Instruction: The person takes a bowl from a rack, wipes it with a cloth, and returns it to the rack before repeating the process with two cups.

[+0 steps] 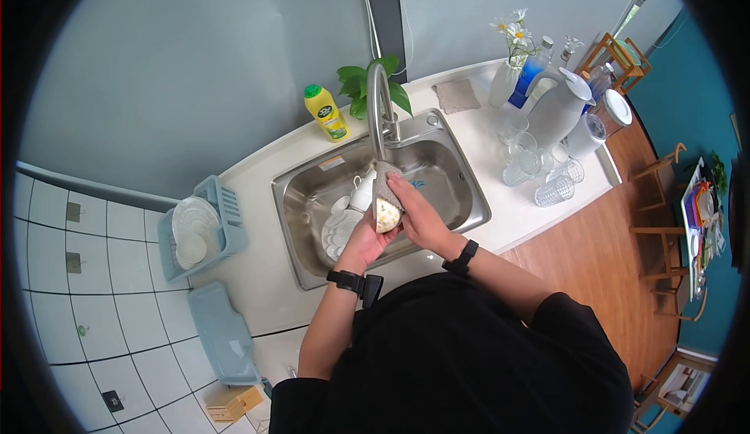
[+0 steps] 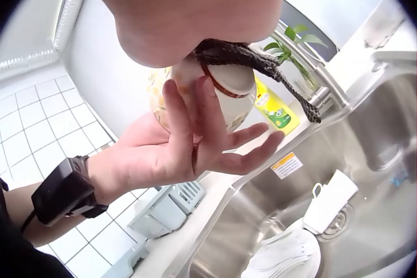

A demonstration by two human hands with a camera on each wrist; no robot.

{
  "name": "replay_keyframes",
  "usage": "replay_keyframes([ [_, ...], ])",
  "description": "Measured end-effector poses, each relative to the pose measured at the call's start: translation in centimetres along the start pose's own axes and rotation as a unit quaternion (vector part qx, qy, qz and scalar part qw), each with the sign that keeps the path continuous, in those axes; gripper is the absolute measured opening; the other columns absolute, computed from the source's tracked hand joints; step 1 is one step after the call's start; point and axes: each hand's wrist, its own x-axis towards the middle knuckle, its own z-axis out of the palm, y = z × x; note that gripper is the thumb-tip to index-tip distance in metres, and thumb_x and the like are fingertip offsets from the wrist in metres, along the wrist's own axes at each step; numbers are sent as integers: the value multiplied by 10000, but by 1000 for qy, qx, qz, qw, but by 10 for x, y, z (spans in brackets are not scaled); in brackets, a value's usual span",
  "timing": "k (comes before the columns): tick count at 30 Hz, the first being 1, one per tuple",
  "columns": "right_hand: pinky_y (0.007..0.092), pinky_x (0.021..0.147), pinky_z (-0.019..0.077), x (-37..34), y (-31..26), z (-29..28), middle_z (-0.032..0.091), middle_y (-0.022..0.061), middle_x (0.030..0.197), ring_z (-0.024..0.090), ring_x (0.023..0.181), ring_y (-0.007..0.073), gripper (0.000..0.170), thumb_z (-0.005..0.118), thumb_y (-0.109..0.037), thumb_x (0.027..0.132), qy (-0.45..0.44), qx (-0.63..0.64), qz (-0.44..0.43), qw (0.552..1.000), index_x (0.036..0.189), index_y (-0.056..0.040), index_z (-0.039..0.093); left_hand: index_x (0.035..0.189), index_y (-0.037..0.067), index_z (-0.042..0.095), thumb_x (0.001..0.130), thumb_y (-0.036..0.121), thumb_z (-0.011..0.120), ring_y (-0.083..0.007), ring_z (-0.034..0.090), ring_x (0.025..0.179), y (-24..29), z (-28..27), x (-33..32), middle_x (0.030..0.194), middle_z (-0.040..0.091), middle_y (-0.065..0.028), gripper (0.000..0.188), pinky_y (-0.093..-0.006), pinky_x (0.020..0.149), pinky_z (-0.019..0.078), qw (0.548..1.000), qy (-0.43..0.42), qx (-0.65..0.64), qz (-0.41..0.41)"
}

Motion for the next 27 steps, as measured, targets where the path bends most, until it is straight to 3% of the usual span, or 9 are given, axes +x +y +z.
replay_keyframes([
  [7, 464, 1170, 306, -5, -15, 2, 418, 213, 1493, 358, 1415, 390, 686, 521, 118, 735, -50, -62, -88, 993, 1411, 27, 443, 1224, 123, 562, 1006, 209, 555, -136, 636, 947, -14, -22, 7, 1115, 634, -27, 234, -248, 738, 554, 997, 31, -59, -45],
  [9, 467, 1166, 315, -5, -15, 0, 423, 201, 1495, 364, 1416, 380, 686, 542, 102, 727, -71, -76, -109, 989, 1403, 28, 454, 1203, 123, 565, 1001, 201, 561, -137, 614, 889, -11, -32, 8, 1081, 626, -27, 216, -220, 654, 509, 995, -26, -74, -65],
  [13, 470, 1162, 320, 1, -6, -9, 448, 180, 1485, 376, 1410, 368, 669, 539, 77, 732, -108, -38, -143, 983, 1395, 14, 477, 1180, 111, 579, 988, 170, 570, -150, 598, 802, -4, -31, -1, 1036, 625, -47, 201, -205, 568, 452, 992, -27, -51, -110],
  [15, 464, 1163, 320, 9, 0, -13, 455, 180, 1479, 374, 1409, 370, 657, 513, 85, 738, -119, -8, -150, 981, 1390, 10, 487, 1163, 85, 592, 981, 152, 562, -176, 600, 747, 0, -34, 1, 1039, 634, -95, 196, -203, 512, 433, 983, -95, -12, -155],
  [17, 408, 1157, 334, 15, 2, -15, 503, 175, 1444, 423, 1390, 329, 615, 405, 100, 778, -110, 85, -41, 989, 1379, 9, 506, 1190, 69, 580, 989, 162, 550, -175, 589, 738, -1, -32, -1, 1044, 634, -123, 224, -200, 495, 426, 981, -111, 10, -161],
  [18, 408, 1157, 334, 14, 3, -14, 503, 175, 1444, 423, 1390, 329, 615, 405, 100, 778, -110, 85, -42, 989, 1379, 9, 506, 1218, 52, 569, 996, 173, 538, -174, 579, 728, -1, -31, -3, 1050, 635, -151, 254, -196, 478, 419, 977, -126, 31, -167],
  [20, 350, 1095, 402, 12, 6, -10, 584, 163, 1344, 545, 1262, 263, 562, 317, 76, 839, -98, 352, 158, 917, 1362, 21, 516, 1231, 50, 563, 1004, 179, 523, -179, 581, 720, 1, -29, -5, 1054, 635, -161, 264, -192, 478, 418, 976, -125, 20, -178],
  [25, 313, 1043, 430, -6, 42, 7, 619, 135, 1284, 583, 1183, 197, 511, 324, 35, 882, -76, 418, 328, 844, 1354, 34, 519, 1258, 48, 550, 1024, 263, 490, -210, 604, 734, -3, -27, -5, 1053, 636, -164, 324, -199, 486, 435, 975, -71, 0, -210],
  [27, 315, 1015, 452, -17, 56, 18, 631, 136, 1256, 604, 1141, 197, 493, 338, 25, 894, -38, 433, 379, 817, 1351, 36, 521, 1252, 50, 544, 1025, 436, 461, -239, 619, 763, -2, -21, -7, 1047, 640, -148, 455, -226, 496, 456, 983, -49, 2, -177],
])
